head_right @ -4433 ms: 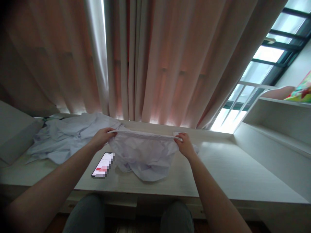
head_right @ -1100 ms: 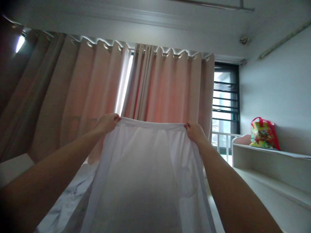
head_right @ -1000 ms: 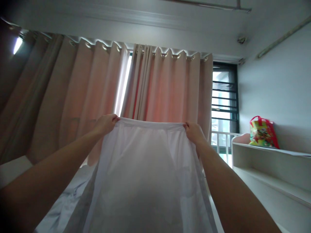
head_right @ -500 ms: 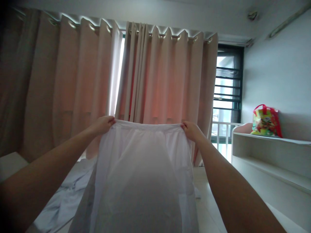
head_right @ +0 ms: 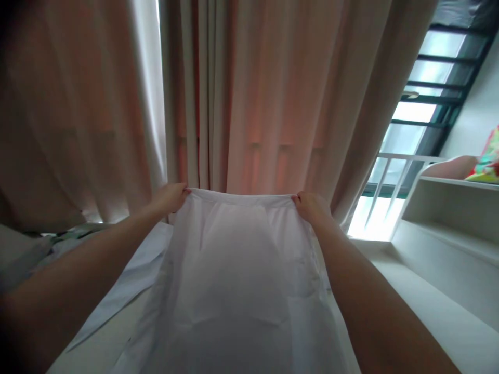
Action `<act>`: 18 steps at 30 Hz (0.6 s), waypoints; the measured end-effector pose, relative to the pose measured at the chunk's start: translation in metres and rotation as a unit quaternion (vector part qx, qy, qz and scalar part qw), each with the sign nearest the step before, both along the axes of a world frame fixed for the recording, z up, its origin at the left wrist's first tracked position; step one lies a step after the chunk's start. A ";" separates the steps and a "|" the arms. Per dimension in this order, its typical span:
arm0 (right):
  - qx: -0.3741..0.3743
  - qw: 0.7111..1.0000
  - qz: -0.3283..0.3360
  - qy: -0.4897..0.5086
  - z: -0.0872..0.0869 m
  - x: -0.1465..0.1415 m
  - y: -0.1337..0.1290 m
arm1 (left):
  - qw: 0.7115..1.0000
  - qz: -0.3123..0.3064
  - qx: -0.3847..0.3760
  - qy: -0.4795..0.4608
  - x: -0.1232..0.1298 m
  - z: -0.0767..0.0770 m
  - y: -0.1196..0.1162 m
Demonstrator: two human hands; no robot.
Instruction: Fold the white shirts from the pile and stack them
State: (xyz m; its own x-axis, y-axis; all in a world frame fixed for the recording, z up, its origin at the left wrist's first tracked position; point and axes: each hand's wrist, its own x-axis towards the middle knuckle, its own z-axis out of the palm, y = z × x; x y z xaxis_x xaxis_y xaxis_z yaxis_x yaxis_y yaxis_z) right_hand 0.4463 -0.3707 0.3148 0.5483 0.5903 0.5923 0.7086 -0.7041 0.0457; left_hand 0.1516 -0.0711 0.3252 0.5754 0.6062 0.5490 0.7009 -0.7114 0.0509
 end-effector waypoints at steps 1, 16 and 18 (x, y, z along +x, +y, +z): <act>-0.008 1.000 -0.001 0.018 -0.014 0.011 0.013 | 1.000 0.002 -0.011 0.005 0.012 -0.015 0.010; -0.030 0.933 0.008 0.358 -0.278 0.122 0.140 | 0.896 0.021 -0.441 -0.047 0.134 -0.272 0.104; 0.005 0.910 -0.011 0.414 -0.296 0.126 0.147 | 0.874 0.031 -0.480 -0.067 0.142 -0.289 0.110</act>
State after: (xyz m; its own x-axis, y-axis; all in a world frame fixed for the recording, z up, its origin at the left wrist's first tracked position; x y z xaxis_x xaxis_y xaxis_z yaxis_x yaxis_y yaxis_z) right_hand 0.5722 -0.2240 0.0186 0.8210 0.5705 -0.0238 0.4832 -0.7163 -0.5034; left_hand 0.2939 0.0393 0.0366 0.4947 0.8522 -0.1703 0.6781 -0.2560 0.6889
